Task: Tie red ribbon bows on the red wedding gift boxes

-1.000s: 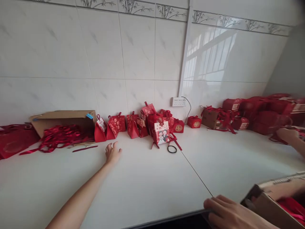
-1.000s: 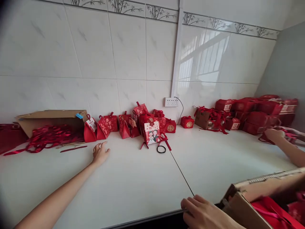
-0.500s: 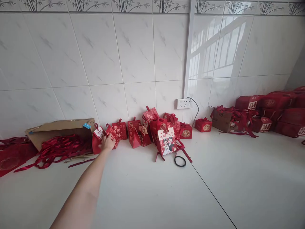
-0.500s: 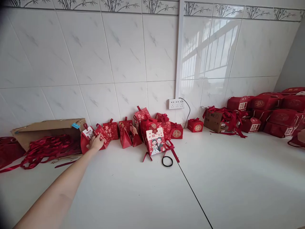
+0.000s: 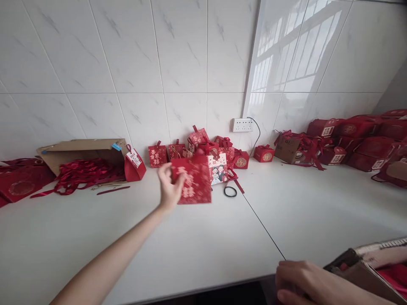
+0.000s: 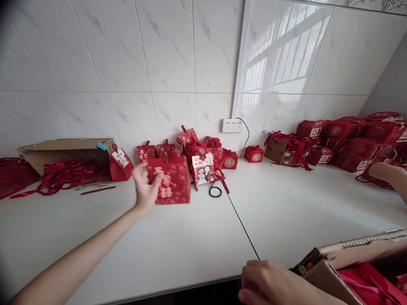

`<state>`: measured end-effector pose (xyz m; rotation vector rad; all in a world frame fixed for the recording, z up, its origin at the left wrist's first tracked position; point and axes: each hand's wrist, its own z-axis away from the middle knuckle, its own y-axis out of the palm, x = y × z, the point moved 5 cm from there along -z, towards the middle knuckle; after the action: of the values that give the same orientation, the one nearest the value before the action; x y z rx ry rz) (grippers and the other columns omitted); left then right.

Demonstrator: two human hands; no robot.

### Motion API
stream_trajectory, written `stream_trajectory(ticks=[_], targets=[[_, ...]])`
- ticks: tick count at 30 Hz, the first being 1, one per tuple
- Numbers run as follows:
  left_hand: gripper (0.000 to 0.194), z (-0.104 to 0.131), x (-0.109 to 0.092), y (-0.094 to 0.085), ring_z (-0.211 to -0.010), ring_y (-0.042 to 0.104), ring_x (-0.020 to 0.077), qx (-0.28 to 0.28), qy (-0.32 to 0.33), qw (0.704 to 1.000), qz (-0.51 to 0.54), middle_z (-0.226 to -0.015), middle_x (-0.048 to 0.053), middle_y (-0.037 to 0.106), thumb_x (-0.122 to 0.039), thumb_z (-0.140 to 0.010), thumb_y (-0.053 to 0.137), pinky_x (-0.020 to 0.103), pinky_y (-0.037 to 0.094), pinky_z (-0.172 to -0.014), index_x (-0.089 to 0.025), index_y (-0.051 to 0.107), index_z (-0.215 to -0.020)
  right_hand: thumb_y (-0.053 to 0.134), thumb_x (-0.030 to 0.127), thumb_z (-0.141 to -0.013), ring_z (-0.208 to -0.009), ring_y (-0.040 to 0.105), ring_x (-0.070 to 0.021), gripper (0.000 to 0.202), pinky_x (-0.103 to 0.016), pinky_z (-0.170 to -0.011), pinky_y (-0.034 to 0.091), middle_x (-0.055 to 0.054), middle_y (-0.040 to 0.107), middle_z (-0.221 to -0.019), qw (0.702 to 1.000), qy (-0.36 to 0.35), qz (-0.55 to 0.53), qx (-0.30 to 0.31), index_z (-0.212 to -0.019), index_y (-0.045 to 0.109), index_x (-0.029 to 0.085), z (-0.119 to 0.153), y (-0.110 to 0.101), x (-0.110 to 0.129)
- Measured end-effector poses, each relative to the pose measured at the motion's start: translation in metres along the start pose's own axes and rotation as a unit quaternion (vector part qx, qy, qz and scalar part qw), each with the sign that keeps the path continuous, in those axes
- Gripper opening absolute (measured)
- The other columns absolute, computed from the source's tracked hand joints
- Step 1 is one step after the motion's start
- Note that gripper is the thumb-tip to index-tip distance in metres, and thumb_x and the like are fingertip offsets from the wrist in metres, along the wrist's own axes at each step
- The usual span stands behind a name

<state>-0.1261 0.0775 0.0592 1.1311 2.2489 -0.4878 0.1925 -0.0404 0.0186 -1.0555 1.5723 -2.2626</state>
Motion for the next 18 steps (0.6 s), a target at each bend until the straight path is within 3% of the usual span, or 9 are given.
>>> stream_trajectory(ticks=[2,4,7,10,13,15,18], targets=[[0.052,0.045,-0.015,0.033,-0.087,0.062,0.0157,0.115,-0.044,0.989,0.078,-0.099,0.007,0.060,-0.039,-0.079,0.058,0.029,0.050,-0.079,-0.021,0.031,-0.120,0.039,0.032,-0.091,-0.074,0.064,-0.0142,0.026,-0.023,-0.067,0.048,-0.002,0.065,-0.084,1.000,0.011,0.002,-0.023,-0.082,0.061,0.023,0.002,-0.010,0.005],[0.037,0.085,-0.023,0.057,-0.084,0.062,0.0167,0.214,-0.107,0.968,0.080,-0.093,0.006,0.062,-0.042,-0.082,0.055,0.030,0.051,-0.075,-0.021,0.040,-0.109,0.039,0.036,-0.091,-0.076,0.063,-0.0157,0.027,-0.026,-0.069,0.049,-0.005,0.064,-0.090,0.997,0.009,0.020,-0.077,-0.089,0.061,0.021,0.002,-0.023,0.007],[0.029,0.116,-0.032,0.077,-0.085,0.062,0.0182,0.270,-0.151,0.948,0.070,-0.092,0.005,0.063,-0.043,-0.083,0.052,0.031,0.050,-0.075,-0.020,0.044,-0.099,0.039,0.038,-0.091,-0.077,0.062,-0.0170,0.027,-0.030,-0.070,0.049,-0.008,0.060,-0.099,0.984,0.007,0.053,-0.172,-0.097,0.059,0.019,-0.006,-0.045,0.006],[0.031,0.117,-0.041,0.092,-0.089,0.062,0.0192,0.277,-0.144,0.947,0.081,-0.097,0.007,0.062,-0.044,-0.082,0.053,0.032,0.049,-0.077,-0.020,0.044,-0.101,0.042,0.037,-0.089,-0.074,0.060,-0.0172,0.023,-0.032,-0.070,0.049,-0.008,0.060,-0.090,0.971,0.003,0.062,-0.229,-0.090,0.057,0.018,-0.029,-0.064,0.000],[0.034,0.109,-0.047,0.109,-0.091,0.062,0.0204,0.302,-0.119,0.941,0.093,-0.099,0.008,0.062,-0.043,-0.082,0.053,0.033,0.049,-0.079,-0.019,0.045,-0.104,0.055,0.032,-0.081,-0.081,0.057,-0.0207,0.018,-0.038,-0.077,0.049,-0.009,0.055,-0.093,0.942,0.009,0.065,-0.330,-0.091,0.051,0.019,-0.053,-0.079,-0.010],[0.036,0.102,-0.049,0.117,-0.092,0.062,0.0212,0.317,-0.097,0.937,0.109,-0.101,0.009,0.063,-0.043,-0.081,0.054,0.033,0.049,-0.079,-0.019,0.046,-0.106,0.056,0.030,-0.078,-0.087,0.055,-0.0219,0.022,-0.041,-0.079,0.049,-0.010,0.051,-0.096,0.920,0.010,0.021,-0.391,-0.093,0.046,0.019,-0.062,-0.082,-0.019],[0.038,0.097,-0.048,0.119,-0.090,0.062,0.0215,0.316,-0.087,0.935,0.138,-0.100,0.008,0.065,-0.043,-0.079,0.056,0.033,0.050,-0.076,-0.018,0.047,-0.107,0.052,0.033,-0.080,-0.094,0.054,-0.0204,0.023,-0.038,-0.076,0.051,-0.009,0.047,-0.104,0.901,-0.009,-0.095,-0.423,-0.096,0.042,0.020,-0.065,-0.079,-0.028]])
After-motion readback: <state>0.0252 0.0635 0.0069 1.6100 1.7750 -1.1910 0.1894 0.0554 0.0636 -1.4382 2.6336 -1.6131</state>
